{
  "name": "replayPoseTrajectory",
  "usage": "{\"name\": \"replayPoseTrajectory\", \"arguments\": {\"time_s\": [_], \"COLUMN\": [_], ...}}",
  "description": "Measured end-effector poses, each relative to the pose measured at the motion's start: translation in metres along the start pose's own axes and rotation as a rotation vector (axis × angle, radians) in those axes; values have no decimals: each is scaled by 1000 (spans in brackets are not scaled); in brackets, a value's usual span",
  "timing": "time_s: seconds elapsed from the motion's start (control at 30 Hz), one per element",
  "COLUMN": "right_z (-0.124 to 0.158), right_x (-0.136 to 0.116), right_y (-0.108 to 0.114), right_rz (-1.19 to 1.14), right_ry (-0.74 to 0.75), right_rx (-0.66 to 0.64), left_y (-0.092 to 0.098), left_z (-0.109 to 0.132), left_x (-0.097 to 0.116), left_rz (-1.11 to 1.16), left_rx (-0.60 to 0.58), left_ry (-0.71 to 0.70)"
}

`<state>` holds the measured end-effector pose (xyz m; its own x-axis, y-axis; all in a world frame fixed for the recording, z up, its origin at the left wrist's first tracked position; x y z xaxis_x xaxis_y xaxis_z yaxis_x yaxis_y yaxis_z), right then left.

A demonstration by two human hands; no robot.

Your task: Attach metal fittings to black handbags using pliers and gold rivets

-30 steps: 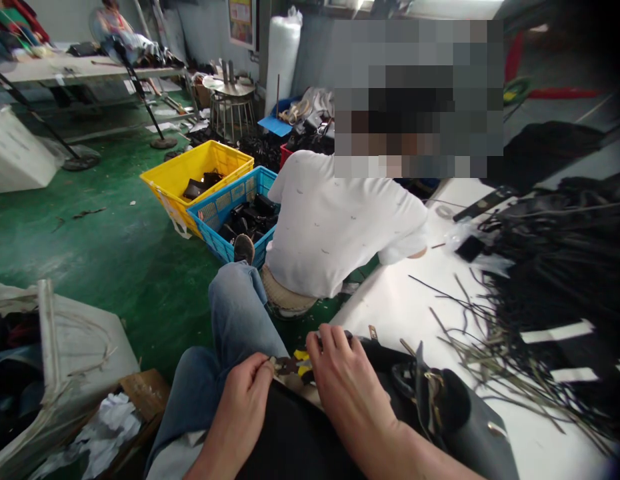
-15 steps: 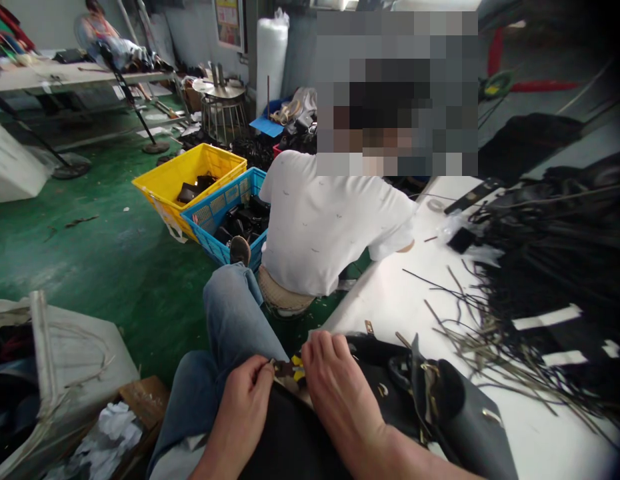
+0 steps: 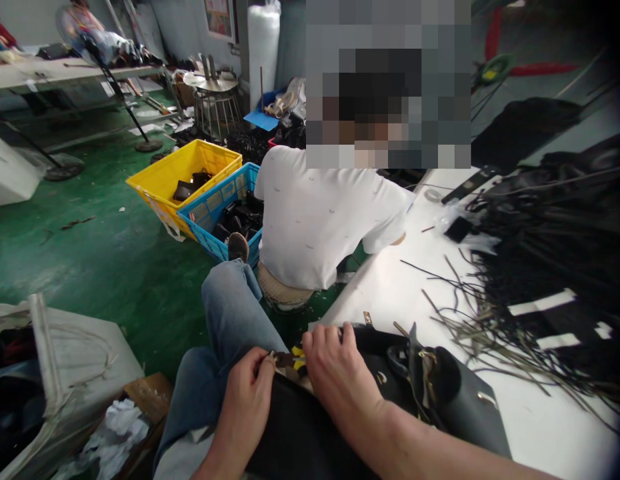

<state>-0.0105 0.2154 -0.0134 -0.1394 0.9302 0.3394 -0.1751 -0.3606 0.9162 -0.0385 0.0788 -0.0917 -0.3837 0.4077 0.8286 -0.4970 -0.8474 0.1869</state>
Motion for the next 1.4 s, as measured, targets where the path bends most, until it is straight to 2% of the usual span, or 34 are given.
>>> {"name": "replayPoseTrajectory", "arguments": {"time_s": [0.1,0.27,0.5,0.63,0.8,0.9,1.0,1.1,1.17,1.23,1.27,1.4], "right_z": [-2,-5,-6,-4,-7,-10,-9,-6,-5,-13,-21,-52], "right_x": [-1,0,7,0,-8,-19,-33,-45,-51,-48,-43,-18], "right_y": [-7,-15,-47,-60,-70,-77,-87,-92,-90,-82,-75,-33], "right_rz": [-54,-208,-523,-714,-941,-1133,-1327,-1428,-1447,-1391,-1319,-780], "right_ry": [25,158,207,238,322,422,489,535,577,601,609,702], "right_rx": [-64,-62,-160,-204,-264,-388,-598,-749,-795,-704,-595,-16], "left_y": [2,6,2,5,7,7,9,14,18,22,24,22], "left_z": [-1,1,6,11,17,17,16,14,13,13,13,18], "left_x": [-4,-7,-3,-2,-5,-8,-9,-4,0,4,6,10], "left_rz": [21,55,-4,-63,-92,-88,-88,-100,-122,-153,-174,-262], "left_rx": [5,1,-23,-44,-116,-182,-242,-266,-281,-292,-296,-318], "left_ry": [8,11,-32,-95,-101,-80,-62,-79,-88,-97,-105,-185]}}
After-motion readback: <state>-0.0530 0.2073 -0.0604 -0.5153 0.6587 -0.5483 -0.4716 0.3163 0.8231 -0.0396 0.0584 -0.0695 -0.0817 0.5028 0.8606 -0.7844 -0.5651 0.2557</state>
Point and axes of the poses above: each hand's wrist, its own z-axis away from the middle knuckle, its own y-axis out of the back of the hand, x = y × z, the point moved 10 cm from there along -z, towards the middle knuckle, and after that the axes turned 6 degrees about y, right-handed, at the moved point
